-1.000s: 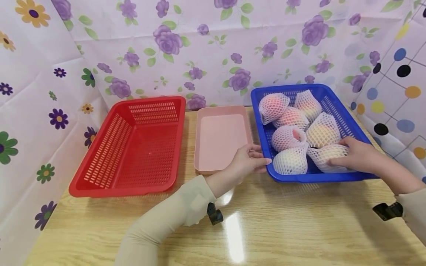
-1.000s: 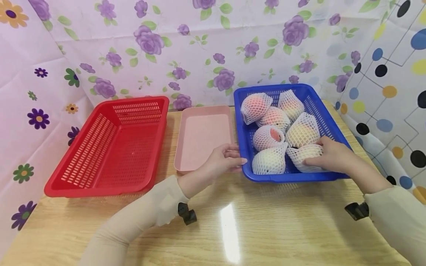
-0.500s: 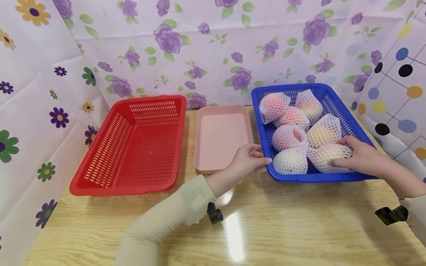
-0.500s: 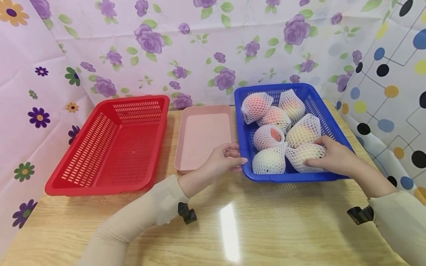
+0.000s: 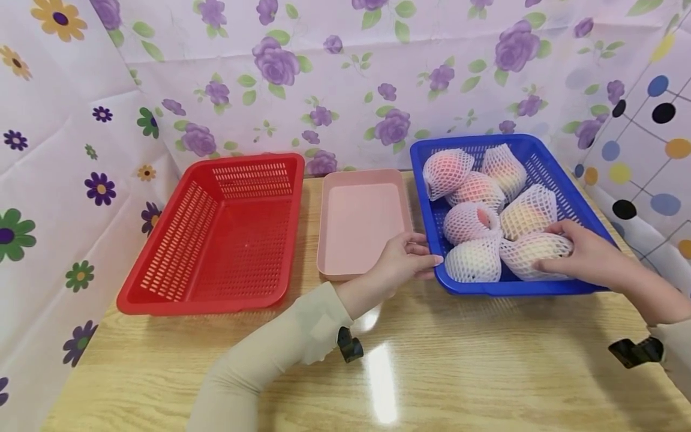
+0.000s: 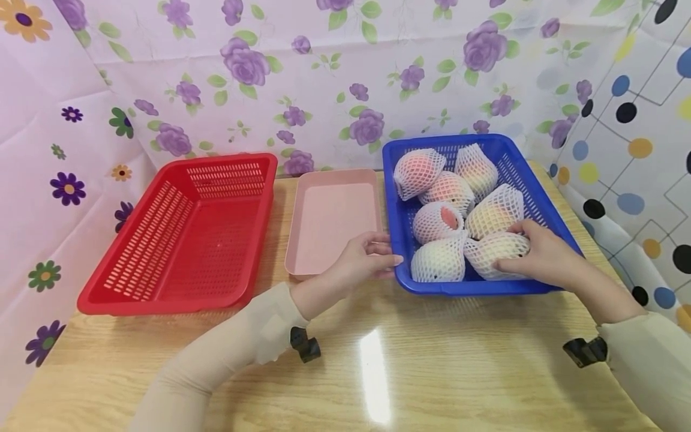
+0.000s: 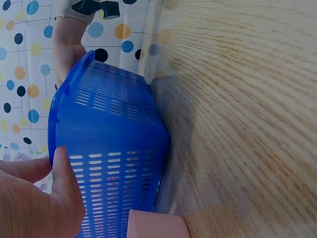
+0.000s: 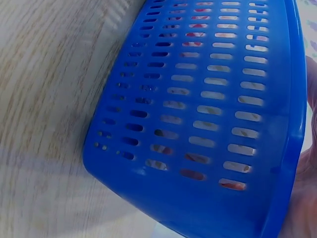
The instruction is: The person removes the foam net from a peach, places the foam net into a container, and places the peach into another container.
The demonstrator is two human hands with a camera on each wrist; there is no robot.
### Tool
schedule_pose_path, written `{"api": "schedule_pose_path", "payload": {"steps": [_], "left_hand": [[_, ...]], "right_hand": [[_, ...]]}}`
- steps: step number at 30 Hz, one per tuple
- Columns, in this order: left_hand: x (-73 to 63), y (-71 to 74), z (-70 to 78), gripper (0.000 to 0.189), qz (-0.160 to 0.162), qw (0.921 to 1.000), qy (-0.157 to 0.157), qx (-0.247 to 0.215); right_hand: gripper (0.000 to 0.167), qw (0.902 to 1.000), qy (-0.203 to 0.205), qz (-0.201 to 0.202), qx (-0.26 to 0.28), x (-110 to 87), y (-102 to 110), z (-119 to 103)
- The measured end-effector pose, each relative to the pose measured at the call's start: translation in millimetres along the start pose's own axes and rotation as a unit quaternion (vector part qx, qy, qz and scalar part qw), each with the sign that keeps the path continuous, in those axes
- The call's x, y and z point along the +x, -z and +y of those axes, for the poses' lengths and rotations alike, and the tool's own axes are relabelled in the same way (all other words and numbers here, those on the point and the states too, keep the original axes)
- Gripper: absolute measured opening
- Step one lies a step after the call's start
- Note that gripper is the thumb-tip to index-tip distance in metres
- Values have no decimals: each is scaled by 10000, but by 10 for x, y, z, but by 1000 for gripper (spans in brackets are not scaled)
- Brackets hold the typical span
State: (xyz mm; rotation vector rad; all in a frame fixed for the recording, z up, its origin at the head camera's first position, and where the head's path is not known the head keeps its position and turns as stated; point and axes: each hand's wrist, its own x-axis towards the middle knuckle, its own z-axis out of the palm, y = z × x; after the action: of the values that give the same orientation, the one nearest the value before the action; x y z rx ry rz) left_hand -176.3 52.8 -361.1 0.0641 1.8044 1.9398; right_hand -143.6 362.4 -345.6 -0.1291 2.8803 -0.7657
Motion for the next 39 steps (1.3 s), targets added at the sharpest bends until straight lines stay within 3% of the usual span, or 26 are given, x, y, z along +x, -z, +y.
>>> {"api": "schedule_pose_path", "payload": {"steps": [20, 39], "left_hand": [[-12, 8, 32, 50, -30, 10000, 33, 4], [13, 26, 25, 49, -128, 9999, 100, 24]], "right_hand": [[75, 10000, -43, -60, 53, -35, 27, 15], [67, 9990, 137, 338, 256, -112, 87, -3]]}}
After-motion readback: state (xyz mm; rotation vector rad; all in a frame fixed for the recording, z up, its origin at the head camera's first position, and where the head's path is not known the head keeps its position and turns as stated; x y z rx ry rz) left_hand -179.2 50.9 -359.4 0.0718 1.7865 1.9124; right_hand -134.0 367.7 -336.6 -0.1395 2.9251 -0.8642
